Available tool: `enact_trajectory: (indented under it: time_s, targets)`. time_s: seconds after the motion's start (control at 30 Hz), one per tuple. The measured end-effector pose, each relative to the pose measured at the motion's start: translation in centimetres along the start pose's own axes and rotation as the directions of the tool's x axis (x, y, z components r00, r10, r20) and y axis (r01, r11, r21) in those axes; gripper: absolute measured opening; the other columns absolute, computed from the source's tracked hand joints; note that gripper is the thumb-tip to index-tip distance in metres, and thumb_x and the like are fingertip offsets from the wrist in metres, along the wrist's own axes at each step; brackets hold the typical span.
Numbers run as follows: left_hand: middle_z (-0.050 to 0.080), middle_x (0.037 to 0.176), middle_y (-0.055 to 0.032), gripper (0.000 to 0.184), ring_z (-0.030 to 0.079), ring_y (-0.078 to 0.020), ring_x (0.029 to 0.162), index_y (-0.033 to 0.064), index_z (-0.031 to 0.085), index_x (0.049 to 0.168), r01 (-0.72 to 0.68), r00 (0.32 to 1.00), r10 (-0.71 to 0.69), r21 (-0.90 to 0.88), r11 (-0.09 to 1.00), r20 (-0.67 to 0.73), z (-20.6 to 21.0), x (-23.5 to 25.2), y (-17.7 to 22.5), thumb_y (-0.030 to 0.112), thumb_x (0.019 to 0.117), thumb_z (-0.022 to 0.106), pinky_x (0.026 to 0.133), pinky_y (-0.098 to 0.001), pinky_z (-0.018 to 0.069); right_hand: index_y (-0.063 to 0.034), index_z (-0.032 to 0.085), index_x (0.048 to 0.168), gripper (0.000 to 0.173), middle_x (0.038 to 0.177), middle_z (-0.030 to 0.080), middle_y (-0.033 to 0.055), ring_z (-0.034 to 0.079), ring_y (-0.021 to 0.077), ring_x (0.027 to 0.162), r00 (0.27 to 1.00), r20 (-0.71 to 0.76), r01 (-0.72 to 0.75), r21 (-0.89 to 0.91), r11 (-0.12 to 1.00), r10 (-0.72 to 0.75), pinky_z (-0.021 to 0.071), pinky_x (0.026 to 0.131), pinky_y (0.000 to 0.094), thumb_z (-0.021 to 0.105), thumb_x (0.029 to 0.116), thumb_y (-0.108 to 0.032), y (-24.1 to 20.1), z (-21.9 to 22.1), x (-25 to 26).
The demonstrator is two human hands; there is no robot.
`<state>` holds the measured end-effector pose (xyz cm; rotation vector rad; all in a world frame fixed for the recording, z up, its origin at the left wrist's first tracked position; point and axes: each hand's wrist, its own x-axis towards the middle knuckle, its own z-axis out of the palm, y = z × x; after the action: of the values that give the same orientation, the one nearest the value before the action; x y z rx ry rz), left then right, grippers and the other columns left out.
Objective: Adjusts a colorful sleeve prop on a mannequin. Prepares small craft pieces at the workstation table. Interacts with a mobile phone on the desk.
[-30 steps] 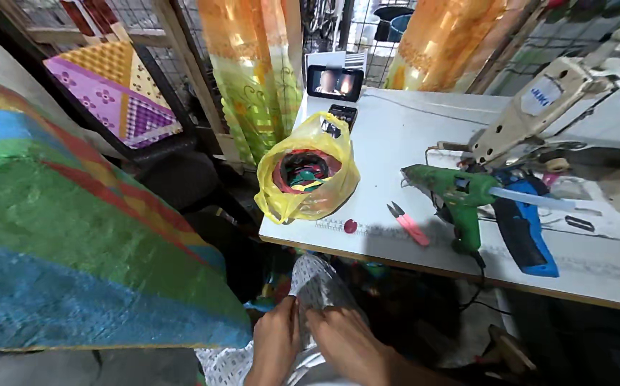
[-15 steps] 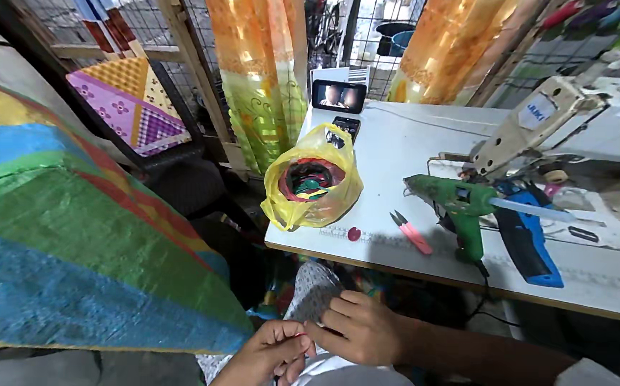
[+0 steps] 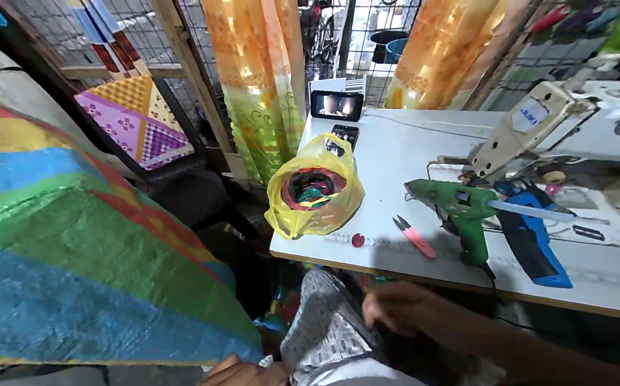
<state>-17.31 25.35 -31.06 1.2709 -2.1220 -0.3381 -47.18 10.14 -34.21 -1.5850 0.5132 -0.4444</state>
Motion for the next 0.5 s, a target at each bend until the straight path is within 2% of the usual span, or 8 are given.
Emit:
enact_trajectory:
  time_s: [0.07,0.13,0.17,0.2,0.27,0.33,0.4,0.5]
  targets:
    - [0.072,0.087,-0.0137,0.023,0.066,-0.0132,0.082,0.0000,0.074,0.105,0.102,0.990,-0.115,-0.149,0.984,-0.086,-0.6,0.3,-0.1,0.016,0.1055,0.057,0.080,-0.0252,0.0516,-0.0056,0.069,0.110,0.029,0.089,0.065,-0.0035,0.055,-0.0007,0.073,0.946,-0.301,0.003,-0.371,0.929,-0.123,0.0479,0.067,0.0177,0.044,0.1081,-0.019,-0.4,-2.0,-0.3]
    - [0.066,0.095,-0.0045,0.025,0.062,-0.0013,0.088,0.0067,0.076,0.111,0.178,0.967,-0.213,-0.228,0.957,-0.138,1.6,2.3,-1.5,0.021,0.1062,0.056,0.080,-0.0158,0.0523,0.0019,0.069,0.122,0.033,0.106,0.072,0.0177,0.070,0.0276,0.091,0.845,-0.448,-0.147,-0.719,0.680,-0.291,0.0565,0.084,0.0447,0.043,0.1070,-0.011,0.1,-3.5,0.8]
    - [0.064,0.098,-0.0031,0.028,0.060,-0.0017,0.089,0.0087,0.076,0.115,0.193,0.961,-0.230,-0.220,0.956,-0.155,3.4,3.9,-2.7,0.023,0.1065,0.053,0.080,-0.0168,0.0526,0.0025,0.069,0.123,0.032,0.106,0.073,0.0220,0.071,0.0372,0.095,0.798,-0.472,-0.213,-0.802,0.558,-0.374,0.0564,0.087,0.0535,0.045,0.1050,-0.008,1.2,-4.2,1.9]
    - [0.063,0.100,-0.0048,0.030,0.061,-0.0056,0.089,0.0080,0.075,0.119,0.209,0.960,-0.241,-0.206,0.956,-0.144,5.1,6.0,-3.6,0.022,0.1069,0.051,0.081,-0.0205,0.0531,0.0014,0.071,0.122,0.029,0.102,0.072,0.0235,0.070,0.0424,0.093,0.759,-0.485,-0.268,-0.841,0.470,-0.434,0.0557,0.084,0.0582,0.049,0.1029,-0.005,2.5,-4.9,3.3]
    - [0.065,0.103,-0.0144,0.031,0.065,-0.0203,0.092,0.0026,0.072,0.123,0.245,0.964,-0.258,-0.171,0.954,-0.060,8.0,10.3,-4.5,0.017,0.1071,0.049,0.085,-0.0347,0.0554,-0.0015,0.071,0.123,0.030,0.104,0.070,0.0258,0.065,0.0478,0.100,0.758,-0.540,-0.374,-0.819,0.434,-0.366,0.0503,0.085,0.0636,0.050,0.1017,-0.004,3.9,-5.6,5.5]
    - [0.068,0.104,-0.0184,0.031,0.068,-0.0287,0.095,0.0011,0.072,0.122,0.265,0.964,-0.265,-0.134,0.955,0.019,10.4,13.7,-5.4,0.018,0.1070,0.050,0.089,-0.0437,0.0556,-0.0041,0.070,0.127,0.033,0.115,0.068,0.0248,0.061,0.0476,0.112,0.778,-0.587,-0.475,-0.782,0.404,-0.222,0.0454,0.091,0.0641,0.048,0.1022,-0.006,4.1,-5.6,7.0]
    - [0.072,0.107,-0.0176,0.030,0.070,-0.0316,0.102,0.0036,0.075,0.119,0.305,0.952,-0.304,-0.068,0.950,0.031,11.9,15.8,-6.1,0.021,0.1056,0.055,0.094,-0.0493,0.0543,-0.0053,0.069,0.131,0.034,0.126,0.065,0.0229,0.056,0.0466,0.121,0.764,-0.618,-0.521,-0.760,0.390,-0.186,0.0421,0.096,0.0644,0.049,0.1055,-0.016,3.7,-5.2,7.7]
    - [0.073,0.107,-0.0169,0.025,0.070,-0.0346,0.103,0.0038,0.077,0.111,0.307,0.949,-0.305,0.023,0.951,-0.076,13.7,16.8,-7.1,0.021,0.1012,0.062,0.091,-0.0528,0.0545,-0.0056,0.070,0.130,0.033,0.128,0.066,0.0209,0.056,0.0477,0.123,0.696,-0.564,-0.384,-0.815,0.433,-0.444,0.0412,0.097,0.0673,0.057,0.1029,-0.020,2.2,-5.1,8.7]
